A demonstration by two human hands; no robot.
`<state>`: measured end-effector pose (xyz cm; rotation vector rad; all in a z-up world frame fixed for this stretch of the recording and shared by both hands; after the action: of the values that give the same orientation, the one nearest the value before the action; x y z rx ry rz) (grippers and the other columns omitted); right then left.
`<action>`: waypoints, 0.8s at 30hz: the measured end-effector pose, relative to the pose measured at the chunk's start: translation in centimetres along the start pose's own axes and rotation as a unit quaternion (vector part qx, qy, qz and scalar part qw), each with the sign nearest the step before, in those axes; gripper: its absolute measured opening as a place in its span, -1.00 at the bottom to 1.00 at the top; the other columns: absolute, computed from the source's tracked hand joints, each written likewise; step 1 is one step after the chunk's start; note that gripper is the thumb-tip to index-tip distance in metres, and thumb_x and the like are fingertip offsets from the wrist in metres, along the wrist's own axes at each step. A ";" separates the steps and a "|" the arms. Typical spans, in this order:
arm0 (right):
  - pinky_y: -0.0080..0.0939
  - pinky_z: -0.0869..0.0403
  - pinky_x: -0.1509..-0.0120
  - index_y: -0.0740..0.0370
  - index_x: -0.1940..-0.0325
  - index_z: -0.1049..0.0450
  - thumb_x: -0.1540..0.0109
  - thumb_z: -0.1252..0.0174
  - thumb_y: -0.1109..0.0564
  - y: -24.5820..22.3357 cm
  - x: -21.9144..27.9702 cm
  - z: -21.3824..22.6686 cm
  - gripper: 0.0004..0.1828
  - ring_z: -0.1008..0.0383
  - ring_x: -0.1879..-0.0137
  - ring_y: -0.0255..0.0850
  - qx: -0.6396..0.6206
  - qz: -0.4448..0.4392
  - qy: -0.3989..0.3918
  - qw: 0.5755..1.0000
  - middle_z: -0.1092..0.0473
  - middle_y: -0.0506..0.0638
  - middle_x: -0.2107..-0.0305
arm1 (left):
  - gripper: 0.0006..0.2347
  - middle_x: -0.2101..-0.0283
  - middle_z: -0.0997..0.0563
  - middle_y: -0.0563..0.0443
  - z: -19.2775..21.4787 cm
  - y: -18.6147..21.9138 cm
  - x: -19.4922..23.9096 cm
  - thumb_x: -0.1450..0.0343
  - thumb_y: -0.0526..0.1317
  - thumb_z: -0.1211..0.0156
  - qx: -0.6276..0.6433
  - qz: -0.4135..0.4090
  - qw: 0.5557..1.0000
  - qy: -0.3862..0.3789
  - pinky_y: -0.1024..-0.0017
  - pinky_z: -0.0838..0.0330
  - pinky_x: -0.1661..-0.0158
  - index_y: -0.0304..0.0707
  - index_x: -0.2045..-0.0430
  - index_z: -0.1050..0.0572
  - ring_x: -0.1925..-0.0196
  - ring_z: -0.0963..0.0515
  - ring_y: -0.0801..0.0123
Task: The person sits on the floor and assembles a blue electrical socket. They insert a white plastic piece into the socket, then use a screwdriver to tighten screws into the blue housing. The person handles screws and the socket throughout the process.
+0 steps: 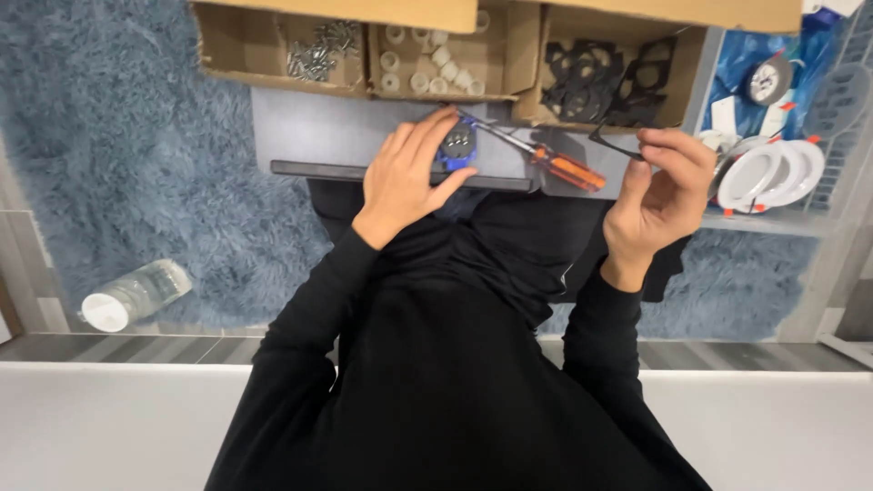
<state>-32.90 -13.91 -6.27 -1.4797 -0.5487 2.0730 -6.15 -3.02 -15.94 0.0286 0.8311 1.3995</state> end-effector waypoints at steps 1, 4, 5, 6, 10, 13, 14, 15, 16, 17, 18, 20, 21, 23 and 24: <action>0.11 -0.54 -0.09 0.61 0.01 -0.46 -0.54 -0.16 0.32 -0.1 0.6 0.2 -0.83 -0.53 -0.03 0.28 -0.009 -0.007 0.015 1.000 -0.43 0.47 0.08 | -0.46 -0.28 -0.61 -0.08 -0.3 0.3 -0.1 -0.54 0.12 -0.37 -0.004 -0.006 1.000 0.006 0.24 -0.54 0.04 -0.27 -0.30 -0.51 -0.02 -0.67 0.08; 0.10 -0.57 -0.13 0.51 0.01 -0.41 -0.55 -0.14 0.24 -1.6 1.2 -0.8 -0.81 -0.48 -0.03 0.22 -0.017 -0.048 0.046 0.998 -0.37 0.41 0.08 | -0.45 -0.37 -0.53 -0.11 0.1 -0.1 -0.3 -0.60 0.13 -0.34 -0.020 -0.001 0.999 -0.039 0.22 -0.58 -0.03 -0.29 -0.35 -0.44 -0.11 -0.63 0.08; 0.10 -0.61 -0.17 0.42 0.01 -0.38 -0.57 -0.11 0.17 -2.0 1.6 -0.5 -0.80 -0.44 -0.03 0.17 -0.014 -0.081 0.062 0.995 -0.33 0.36 0.09 | -0.44 -0.42 -0.48 -0.13 -0.2 0.3 -0.1 -0.65 0.13 -0.32 -0.029 0.010 0.996 -0.088 0.20 -0.62 -0.09 -0.33 -0.39 -0.38 -0.18 -0.60 0.10; 0.10 -0.61 -0.17 0.42 0.01 -0.38 -0.57 -0.11 0.17 -2.2 2.5 0.1 -0.80 -0.44 -0.03 0.17 -0.017 -0.087 0.063 0.994 -0.33 0.36 0.09 | -0.44 -0.42 -0.48 -0.13 -0.3 0.9 0.4 -0.65 0.13 -0.32 -0.031 0.011 0.995 -0.094 0.20 -0.62 -0.09 -0.33 -0.39 -0.38 -0.18 -0.60 0.10; 0.04 -0.63 -0.19 0.38 -0.07 -0.37 -0.59 -0.06 0.23 -1.6 2.9 0.5 -0.88 -0.44 -0.05 0.11 -0.038 -0.082 0.035 0.995 -0.31 0.32 0.06 | -0.48 -0.35 -0.50 -0.11 -0.5 0.7 -0.2 -0.65 0.09 -0.32 -0.028 0.019 0.997 -0.068 0.22 -0.64 -0.10 -0.29 -0.37 -0.39 -0.19 -0.60 0.13; 0.08 -0.65 -0.19 0.42 -0.07 -0.40 -0.58 -0.08 0.27 -2.3 3.5 0.5 -0.90 -0.41 -0.06 0.12 -0.039 -0.080 0.019 0.996 -0.31 0.31 0.09 | -0.46 -0.34 -0.52 -0.12 -0.1 1.1 0.3 -0.64 0.10 -0.32 -0.024 0.033 0.997 -0.071 0.22 -0.63 -0.14 -0.30 -0.38 -0.38 -0.25 -0.59 0.13; 0.10 -0.67 -0.17 0.47 -0.06 -0.43 -0.56 -0.10 0.31 -2.4 3.6 0.6 -0.90 -0.40 -0.07 0.15 -0.034 -0.072 0.018 0.997 -0.33 0.34 0.11 | -0.45 -0.33 -0.53 -0.13 -0.1 1.2 0.0 -0.63 0.13 -0.31 -0.020 0.036 0.997 -0.072 0.21 -0.63 -0.17 -0.32 -0.37 -0.39 -0.27 -0.59 0.13; 0.10 -0.67 -0.17 0.47 -0.06 -0.43 -0.56 -0.10 0.31 -2.4 3.9 0.5 -0.90 -0.40 -0.07 0.15 -0.033 -0.072 0.020 0.997 -0.33 0.34 0.11 | -0.45 -0.33 -0.53 -0.13 0.2 1.3 0.0 -0.63 0.13 -0.31 -0.020 0.034 0.997 -0.072 0.21 -0.63 -0.17 -0.32 -0.37 -0.39 -0.27 -0.59 0.13; 0.10 -0.68 -0.17 0.48 -0.04 -0.47 -0.54 -0.13 0.32 -2.4 4.1 0.4 -0.91 -0.45 -0.05 0.15 -0.034 -0.064 0.006 0.997 -0.37 0.35 0.11 | -0.43 -0.34 -0.53 -0.11 0.4 1.4 0.0 -0.63 0.14 -0.30 -0.001 0.053 0.995 -0.087 0.21 -0.63 -0.20 -0.29 -0.40 -0.36 -0.30 -0.58 0.13; 0.09 -0.68 -0.17 0.49 -0.01 -0.51 -0.53 -0.17 0.33 -2.5 4.5 0.2 -0.91 -0.49 -0.02 0.16 -0.034 -0.058 -0.008 0.998 -0.40 0.37 0.12 | -0.41 -0.36 -0.54 -0.09 0.5 1.3 0.1 -0.62 0.16 -0.30 0.018 0.073 0.992 -0.102 0.21 -0.64 -0.22 -0.27 -0.42 -0.34 -0.32 -0.57 0.14; 0.09 -0.68 -0.17 0.49 -0.01 -0.51 -0.53 -0.17 0.33 -2.4 4.8 -0.2 -0.91 -0.49 -0.02 0.16 -0.032 -0.059 -0.007 0.998 -0.40 0.37 0.12 | -0.41 -0.36 -0.54 -0.09 0.2 1.2 0.1 -0.62 0.16 -0.30 0.020 0.071 0.992 -0.104 0.21 -0.64 -0.22 -0.27 -0.42 -0.34 -0.32 -0.57 0.14; 0.02 -0.54 -0.17 0.44 0.00 -0.51 -0.52 -0.18 0.32 -2.8 5.1 -1.2 -0.93 -0.50 -0.02 0.15 -0.023 -0.057 -0.012 0.998 -0.46 0.32 0.13 | -0.37 -0.36 -0.55 -0.14 0.3 1.2 0.3 -0.60 0.18 -0.32 0.043 0.048 0.992 -0.109 0.17 -0.59 -0.28 -0.35 -0.39 -0.36 -0.32 -0.58 0.10; 0.02 -0.54 -0.17 0.44 0.00 -0.51 -0.52 -0.18 0.32 -3.0 5.3 -1.5 -0.93 -0.50 -0.02 0.15 -0.023 -0.055 -0.008 0.998 -0.46 0.32 0.13 | -0.37 -0.36 -0.55 -0.14 0.1 1.2 0.3 -0.60 0.18 -0.32 0.042 0.044 0.992 -0.107 0.17 -0.59 -0.28 -0.35 -0.39 -0.36 -0.32 -0.58 0.10; 0.03 -0.58 -0.20 0.44 0.01 -0.52 -0.49 -0.20 0.35 -3.3 5.9 -2.0 -0.96 -0.52 -0.03 0.14 -0.031 -0.080 -0.011 0.996 -0.44 0.32 0.12 | -0.37 -0.33 -0.57 -0.10 -0.1 1.2 0.6 -0.57 0.19 -0.37 0.037 0.062 0.993 -0.091 0.20 -0.60 -0.27 -0.31 -0.36 -0.38 -0.28 -0.61 0.12; 0.03 -0.58 -0.20 0.44 0.01 -0.52 -0.49 -0.20 0.35 -3.3 5.7 -2.6 -0.96 -0.52 -0.03 0.14 -0.030 -0.081 -0.009 0.996 -0.44 0.32 0.12 | -0.37 -0.33 -0.57 -0.10 -0.1 1.0 0.4 -0.57 0.19 -0.37 0.038 0.061 0.993 -0.094 0.20 -0.60 -0.27 -0.31 -0.36 -0.38 -0.28 -0.61 0.12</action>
<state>-31.34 -7.69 -9.23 -1.4014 -0.7202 1.9611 -7.09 -2.51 -15.71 0.2697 0.7353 1.4541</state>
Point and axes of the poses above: each hand's wrist, its own x-axis away from the middle knuckle, its own z-axis out of the back of the hand, y = z × x, the point moved 3 cm from there along -x, towards the middle knuckle
